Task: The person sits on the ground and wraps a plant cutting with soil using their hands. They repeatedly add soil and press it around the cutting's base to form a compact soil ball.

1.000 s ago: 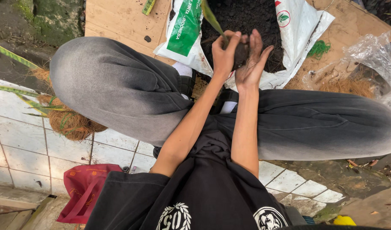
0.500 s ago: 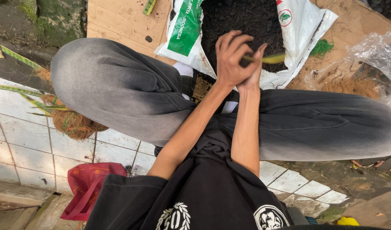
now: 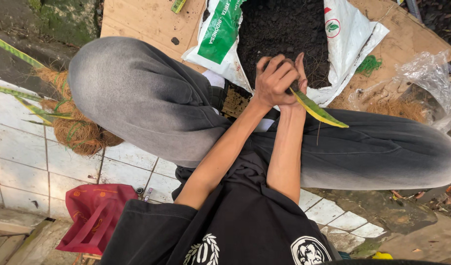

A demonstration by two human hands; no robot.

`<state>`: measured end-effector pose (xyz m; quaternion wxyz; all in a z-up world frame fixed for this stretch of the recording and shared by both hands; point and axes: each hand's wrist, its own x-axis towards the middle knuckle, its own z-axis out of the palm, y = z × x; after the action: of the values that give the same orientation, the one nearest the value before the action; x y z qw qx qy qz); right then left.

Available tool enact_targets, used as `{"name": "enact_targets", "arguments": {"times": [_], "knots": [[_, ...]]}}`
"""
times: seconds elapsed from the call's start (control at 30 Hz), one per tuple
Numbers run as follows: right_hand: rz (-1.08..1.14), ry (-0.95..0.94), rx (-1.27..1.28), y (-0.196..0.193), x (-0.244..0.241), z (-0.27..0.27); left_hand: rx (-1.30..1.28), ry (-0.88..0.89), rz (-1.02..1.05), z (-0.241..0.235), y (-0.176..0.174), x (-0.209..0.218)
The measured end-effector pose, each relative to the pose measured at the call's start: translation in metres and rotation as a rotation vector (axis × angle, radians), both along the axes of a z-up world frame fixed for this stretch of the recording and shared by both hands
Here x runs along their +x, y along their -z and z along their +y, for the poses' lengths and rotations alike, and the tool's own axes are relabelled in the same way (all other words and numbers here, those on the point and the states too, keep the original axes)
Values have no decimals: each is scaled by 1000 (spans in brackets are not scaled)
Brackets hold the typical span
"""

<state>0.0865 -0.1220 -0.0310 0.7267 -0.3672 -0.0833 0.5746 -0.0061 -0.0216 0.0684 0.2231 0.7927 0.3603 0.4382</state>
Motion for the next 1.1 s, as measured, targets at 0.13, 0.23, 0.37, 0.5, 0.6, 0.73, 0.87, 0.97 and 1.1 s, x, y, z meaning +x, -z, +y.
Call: {"name": "enact_targets", "arguments": {"times": [0.13,0.23,0.37,0.5,0.6,0.73,0.87,0.97,1.1], "knots": [[36,18,-57,13,3,1,-63,23,-1,2,5,-2],[235,129,-116,25,-4,4,-191,81,44,7,15,-3],[279,407,-290,18,-23,11,-479,89,68,11,29,2],[197,410,-232,-10,-29,24,-638,119,-114,11,33,5],[114,383,-270,-30,-35,33,-957,46,-146,16,35,5],[138,313,-241,-39,-35,44,-859,-51,-292,21,40,3],[43,184,-217,-21,-25,53,-963,-163,-271,27,44,0],[-439,144,-588,9,-4,61,-976,-252,-398,33,47,-4],[-653,147,-818,51,24,49,-1093,-242,-583,37,56,-11]]}}
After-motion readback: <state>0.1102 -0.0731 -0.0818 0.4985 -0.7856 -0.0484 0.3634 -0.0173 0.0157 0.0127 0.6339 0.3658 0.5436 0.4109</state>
